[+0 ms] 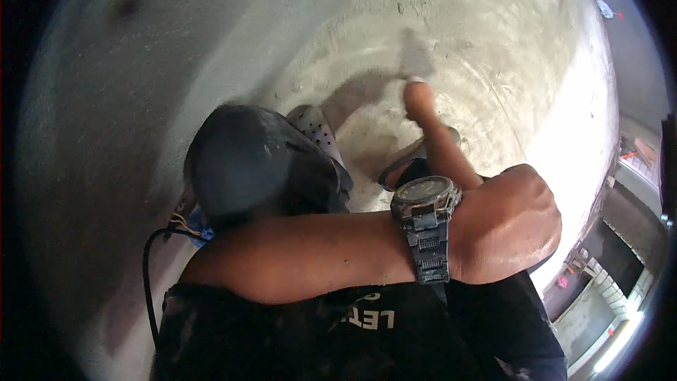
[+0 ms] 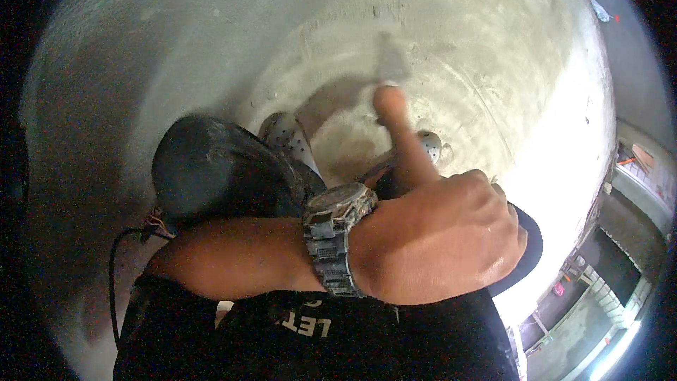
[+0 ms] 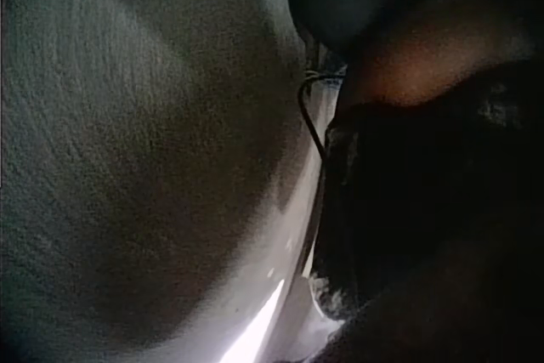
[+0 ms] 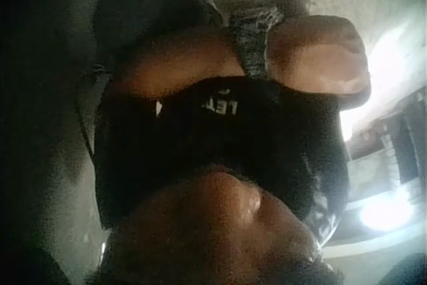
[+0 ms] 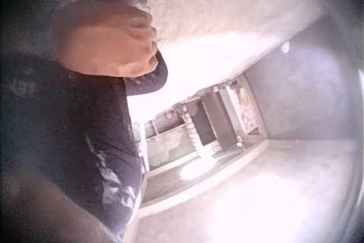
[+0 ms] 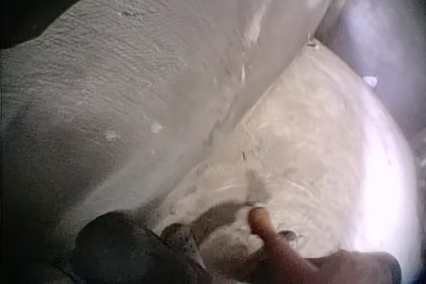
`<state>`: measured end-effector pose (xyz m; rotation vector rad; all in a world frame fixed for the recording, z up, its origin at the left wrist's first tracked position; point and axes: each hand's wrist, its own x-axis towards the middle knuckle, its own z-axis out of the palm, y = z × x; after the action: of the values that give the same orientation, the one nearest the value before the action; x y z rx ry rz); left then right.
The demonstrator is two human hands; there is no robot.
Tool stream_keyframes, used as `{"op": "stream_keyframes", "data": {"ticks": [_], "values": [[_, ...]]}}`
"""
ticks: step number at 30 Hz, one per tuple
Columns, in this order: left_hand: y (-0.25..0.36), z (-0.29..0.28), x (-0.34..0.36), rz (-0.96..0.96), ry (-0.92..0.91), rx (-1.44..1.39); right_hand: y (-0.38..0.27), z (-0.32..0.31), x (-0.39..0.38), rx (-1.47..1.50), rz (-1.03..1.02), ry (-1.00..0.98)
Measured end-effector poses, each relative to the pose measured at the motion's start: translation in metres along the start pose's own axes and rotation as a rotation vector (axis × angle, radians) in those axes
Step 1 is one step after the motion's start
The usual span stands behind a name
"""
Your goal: The person uses a trowel to smooth a section of wet concrete on a floor.
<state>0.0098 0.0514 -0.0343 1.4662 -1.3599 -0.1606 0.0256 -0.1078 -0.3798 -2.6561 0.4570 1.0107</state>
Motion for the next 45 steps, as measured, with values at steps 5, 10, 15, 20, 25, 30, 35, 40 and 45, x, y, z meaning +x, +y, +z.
{"op": "stream_keyframes", "data": {"ticks": [5, 10, 15, 20, 25, 30, 35, 40, 45], "values": [[-0.007, -0.002, -0.003, -0.037, 0.047, 0.090, -0.138, 0.046, -0.059, -0.042, -0.416, -0.118], [-0.005, 0.012, -0.007, -0.007, 0.210, 0.063, -0.069, -0.016, -0.032, -0.014, -0.285, -0.093], [0.001, -0.010, -0.003, 0.047, 0.130, 0.171, -0.064, -0.096, -0.029, 0.251, -0.032, -0.089], [-0.008, -0.007, 0.000, 0.018, 0.051, -0.031, -0.099, -0.022, -0.024, -0.196, -0.324, 0.040], [-0.008, -0.001, 0.002, 0.031, 0.097, -0.052, -0.076, -0.092, -0.031, 0.002, -0.127, -0.159], [-0.004, 0.004, 0.006, 0.005, 0.059, -0.173, -0.056, -0.051, 0.004, -0.062, -0.343, -0.060], [-0.004, -0.013, 0.000, -0.024, 0.124, 0.010, -0.095, 0.032, -0.013, -0.154, -0.375, -0.021], [-0.001, -0.018, -0.001, -0.023, 0.117, -0.052, -0.084, -0.076, -0.008, 0.116, -0.137, -0.169], [-0.004, -0.008, 0.010, 0.009, 0.168, -0.089, -0.072, -0.042, -0.003, -0.275, -0.405, 0.044]]}}
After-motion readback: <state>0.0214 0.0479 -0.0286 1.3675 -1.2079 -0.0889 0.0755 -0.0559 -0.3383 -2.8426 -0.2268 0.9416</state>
